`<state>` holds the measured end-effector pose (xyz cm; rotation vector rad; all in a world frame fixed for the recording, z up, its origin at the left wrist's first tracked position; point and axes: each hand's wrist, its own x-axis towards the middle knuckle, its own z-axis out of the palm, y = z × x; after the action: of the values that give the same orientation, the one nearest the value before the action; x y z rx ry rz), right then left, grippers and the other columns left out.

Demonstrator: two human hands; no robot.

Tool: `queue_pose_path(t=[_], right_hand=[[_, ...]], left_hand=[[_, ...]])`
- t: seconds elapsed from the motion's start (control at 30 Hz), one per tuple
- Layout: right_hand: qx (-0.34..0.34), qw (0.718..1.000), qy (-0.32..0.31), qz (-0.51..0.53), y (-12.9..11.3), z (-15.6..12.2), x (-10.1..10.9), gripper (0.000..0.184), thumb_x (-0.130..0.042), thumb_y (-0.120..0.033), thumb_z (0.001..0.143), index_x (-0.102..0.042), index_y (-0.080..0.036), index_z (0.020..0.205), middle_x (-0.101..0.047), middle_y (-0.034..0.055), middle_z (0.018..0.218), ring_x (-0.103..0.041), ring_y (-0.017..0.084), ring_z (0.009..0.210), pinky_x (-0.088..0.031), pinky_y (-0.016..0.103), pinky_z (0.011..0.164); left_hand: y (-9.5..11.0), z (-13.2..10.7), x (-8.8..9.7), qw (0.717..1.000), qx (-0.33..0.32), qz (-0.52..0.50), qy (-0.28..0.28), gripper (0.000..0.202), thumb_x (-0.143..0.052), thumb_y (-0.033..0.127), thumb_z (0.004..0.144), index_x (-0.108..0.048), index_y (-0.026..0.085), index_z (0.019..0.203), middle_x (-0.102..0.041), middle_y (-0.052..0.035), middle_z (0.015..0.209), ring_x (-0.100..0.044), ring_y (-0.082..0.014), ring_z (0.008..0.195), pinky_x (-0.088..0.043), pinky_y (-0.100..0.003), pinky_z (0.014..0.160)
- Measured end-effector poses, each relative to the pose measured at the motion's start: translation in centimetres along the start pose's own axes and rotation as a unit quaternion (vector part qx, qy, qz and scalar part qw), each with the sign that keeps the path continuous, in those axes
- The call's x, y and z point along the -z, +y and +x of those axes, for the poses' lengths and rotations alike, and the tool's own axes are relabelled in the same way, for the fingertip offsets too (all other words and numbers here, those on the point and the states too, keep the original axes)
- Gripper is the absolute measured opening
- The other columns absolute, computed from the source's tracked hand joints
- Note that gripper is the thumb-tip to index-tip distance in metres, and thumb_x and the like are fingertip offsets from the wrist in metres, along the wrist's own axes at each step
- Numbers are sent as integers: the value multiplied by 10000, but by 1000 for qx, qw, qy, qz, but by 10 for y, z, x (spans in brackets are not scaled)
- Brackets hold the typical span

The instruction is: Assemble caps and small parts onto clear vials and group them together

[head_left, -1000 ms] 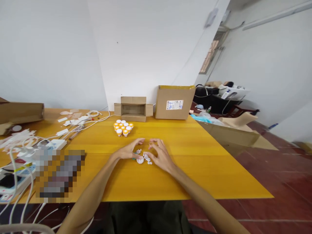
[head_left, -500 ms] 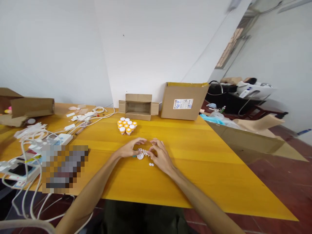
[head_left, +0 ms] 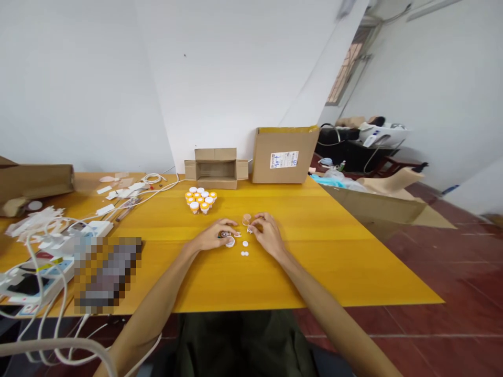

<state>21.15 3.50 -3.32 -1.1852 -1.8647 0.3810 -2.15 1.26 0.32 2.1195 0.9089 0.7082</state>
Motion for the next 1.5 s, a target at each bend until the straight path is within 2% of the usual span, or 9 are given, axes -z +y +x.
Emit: queue_pose_path(t=[0.17, 0.33, 0.47, 0.67, 0.87, 1.07, 1.2, 1.33, 1.5], right_hand=[[10, 1000, 22, 13, -6, 4, 0, 34, -594, -275, 859, -617, -255, 873, -621, 54, 990, -595, 244, 1007, -488, 418, 923], [51, 998, -8, 26, -10, 10, -2, 222, -573, -292, 876, -601, -261, 1094, -655, 67, 1100, -599, 247, 1054, -489, 404, 928], [48, 998, -31, 27, -7, 12, -2, 162, -546, -263, 883, -641, -274, 1014, -696, 51, 997, -631, 237, 953, -506, 386, 877], [31, 999, -16, 31, -4, 13, 0, 171, -556, -227, 852, -643, -262, 996, -705, 50, 977, -644, 235, 925, -514, 387, 867], [72, 997, 21, 13, -19, -2, 12, 193, -542, -227, 876, -646, -269, 1033, -663, 76, 1079, -604, 260, 1057, -479, 434, 963], [138, 990, -15, -17, -32, -31, 22, 106, -581, -247, 883, -658, -266, 955, -624, 87, 1145, -570, 272, 1117, -459, 475, 983], [144, 989, -30, -21, -35, -35, 19, 82, -588, -234, 880, -652, -265, 921, -624, 84, 1130, -568, 269, 1114, -468, 475, 972], [145, 989, -36, -18, -38, -37, 18, 88, -578, -237, 890, -653, -261, 930, -626, 81, 1110, -580, 260, 1094, -479, 456, 958], [141, 989, -30, -21, -39, -38, 18, 103, -561, -227, 901, -658, -263, 897, -634, 74, 1095, -592, 252, 1061, -484, 443, 946]], left_hand=[[-1, 3, -4, 999, -7, 21, 25, 271, -600, 420, 891, -748, 257, 1049, -609, -101, 1256, -550, -267, 1206, -378, -426, 1094], [3, 6, -6, 999, -2, 10, 51, 278, -569, 398, 906, -731, 227, 1055, -660, -105, 1171, -595, -253, 1122, -422, -409, 1045], [6, 4, -2, 999, 17, 3, 52, 310, -598, 444, 884, -700, 231, 1086, -683, -86, 1154, -601, -249, 1100, -419, -404, 1042], [6, -2, 1, 998, 37, 10, 52, 448, -798, 479, 678, -665, 227, 1023, -650, -74, 1211, -581, -264, 1139, -418, -415, 1038], [9, -2, -2, 997, 23, 26, 71, 316, -740, 473, 736, -660, 211, 895, -664, -89, 1146, -593, -262, 1073, -435, -411, 998], [9, -1, -2, 992, 30, -1, 123, 337, -718, 485, 746, -636, 194, 896, -662, -85, 1133, -600, -232, 990, -467, -376, 925], [10, -1, 2, 983, 28, -17, 180, 304, -695, 454, 773, -638, 210, 945, -669, -70, 1119, -587, -252, 1083, -446, -389, 977], [8, 0, 5, 971, 45, 3, 234, 290, -687, 396, 777, -651, 219, 1004, -678, -52, 1053, -602, -250, 1028, -466, -385, 937], [-4, 6, 3, 970, 39, 39, 238, 249, -665, 316, 786, -684, 212, 1011, -676, -57, 1003, -596, -238, 945, -473, -387, 896]])
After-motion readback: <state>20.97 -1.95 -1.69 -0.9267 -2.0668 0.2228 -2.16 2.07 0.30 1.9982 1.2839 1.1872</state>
